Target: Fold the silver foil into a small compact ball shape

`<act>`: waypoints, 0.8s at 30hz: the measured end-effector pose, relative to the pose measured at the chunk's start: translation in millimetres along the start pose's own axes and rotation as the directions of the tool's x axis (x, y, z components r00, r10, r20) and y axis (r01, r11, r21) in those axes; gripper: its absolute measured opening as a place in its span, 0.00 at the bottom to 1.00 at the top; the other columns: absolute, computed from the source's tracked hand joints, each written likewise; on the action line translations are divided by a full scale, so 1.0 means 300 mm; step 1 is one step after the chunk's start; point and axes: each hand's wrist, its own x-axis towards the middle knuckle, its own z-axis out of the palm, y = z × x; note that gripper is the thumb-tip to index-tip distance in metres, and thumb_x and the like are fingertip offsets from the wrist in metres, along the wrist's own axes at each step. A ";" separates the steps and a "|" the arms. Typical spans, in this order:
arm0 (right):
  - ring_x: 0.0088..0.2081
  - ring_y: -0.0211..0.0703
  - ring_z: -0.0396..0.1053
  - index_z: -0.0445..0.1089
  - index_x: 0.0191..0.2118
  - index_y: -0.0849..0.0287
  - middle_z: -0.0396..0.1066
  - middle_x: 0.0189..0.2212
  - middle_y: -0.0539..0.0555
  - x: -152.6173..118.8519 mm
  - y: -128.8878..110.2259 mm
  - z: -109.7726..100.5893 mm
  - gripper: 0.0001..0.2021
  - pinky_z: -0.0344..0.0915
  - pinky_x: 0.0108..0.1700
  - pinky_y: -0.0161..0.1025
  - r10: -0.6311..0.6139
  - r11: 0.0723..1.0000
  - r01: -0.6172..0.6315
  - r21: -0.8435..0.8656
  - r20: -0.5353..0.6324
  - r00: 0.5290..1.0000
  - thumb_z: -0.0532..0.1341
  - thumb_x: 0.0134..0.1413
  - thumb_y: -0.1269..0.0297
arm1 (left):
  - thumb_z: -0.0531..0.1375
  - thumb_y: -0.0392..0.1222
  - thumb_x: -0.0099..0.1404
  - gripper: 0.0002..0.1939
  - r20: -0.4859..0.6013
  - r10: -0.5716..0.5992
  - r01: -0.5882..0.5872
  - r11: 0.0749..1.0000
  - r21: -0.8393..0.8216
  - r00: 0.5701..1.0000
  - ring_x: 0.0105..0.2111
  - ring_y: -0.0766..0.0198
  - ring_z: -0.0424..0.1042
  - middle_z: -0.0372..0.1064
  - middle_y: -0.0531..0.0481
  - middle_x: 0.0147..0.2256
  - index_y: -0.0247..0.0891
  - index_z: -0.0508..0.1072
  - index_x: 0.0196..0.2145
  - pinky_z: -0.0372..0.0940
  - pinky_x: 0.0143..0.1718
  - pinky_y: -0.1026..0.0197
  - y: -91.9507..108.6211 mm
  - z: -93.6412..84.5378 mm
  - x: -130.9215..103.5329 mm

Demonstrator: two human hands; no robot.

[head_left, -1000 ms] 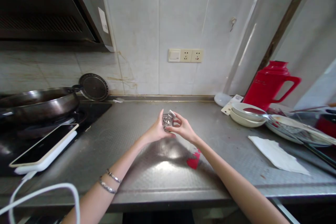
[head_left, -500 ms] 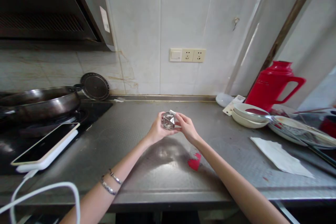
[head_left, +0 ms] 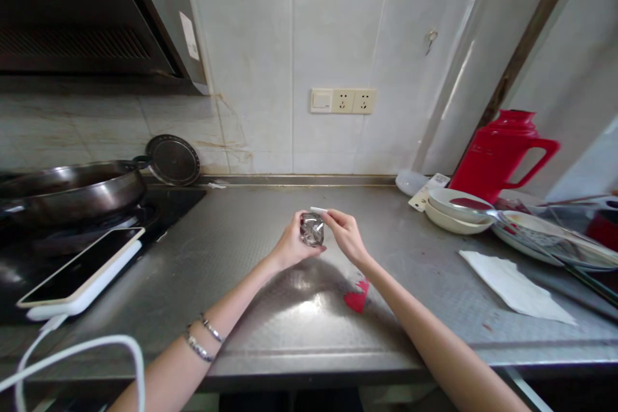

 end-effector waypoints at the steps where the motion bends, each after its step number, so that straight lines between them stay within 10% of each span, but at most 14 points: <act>1: 0.25 0.38 0.66 0.73 0.27 0.59 0.70 0.21 0.48 -0.007 -0.002 0.003 0.17 0.59 0.27 0.33 -0.007 1.000 0.007 -0.019 -0.005 1.000 0.55 0.58 0.54 | 0.71 0.42 0.44 0.40 0.003 0.009 -0.009 1.000 0.013 1.000 0.44 0.59 0.70 0.67 0.42 0.48 0.38 0.56 0.52 0.65 0.44 0.60 -0.005 0.000 0.001; 12: 0.51 0.53 0.70 0.77 0.37 0.52 0.78 0.39 0.51 -0.035 -0.006 0.006 0.13 0.65 0.54 0.48 -0.231 0.970 0.226 -0.094 -0.037 0.972 0.55 0.59 0.57 | 0.71 0.42 0.43 0.40 -0.104 0.037 -0.021 0.988 0.156 0.994 0.43 0.55 0.72 0.69 0.42 0.45 0.38 0.56 0.50 0.65 0.45 0.54 -0.045 -0.010 0.015; 20: 0.34 0.47 0.75 0.74 0.32 0.59 0.77 0.31 0.56 0.010 -0.017 -0.042 0.14 0.68 0.37 0.38 -0.349 0.916 0.291 -0.277 -0.189 0.918 0.55 0.59 0.59 | 0.70 0.40 0.43 0.39 -0.043 0.031 -0.027 0.994 0.110 0.999 0.40 0.59 0.71 0.68 0.46 0.43 0.39 0.57 0.50 0.66 0.41 0.58 -0.021 0.004 0.005; 24: 0.23 0.38 0.67 0.72 0.24 0.61 0.70 0.19 0.50 0.030 -0.022 -0.025 0.19 0.60 0.26 0.32 -0.189 0.951 0.185 -0.247 0.006 0.982 0.54 0.60 0.57 | 0.71 0.42 0.42 0.41 0.023 0.026 -0.030 0.982 0.189 0.999 0.39 0.57 0.71 0.69 0.46 0.43 0.39 0.58 0.52 0.65 0.41 0.56 -0.022 0.013 -0.007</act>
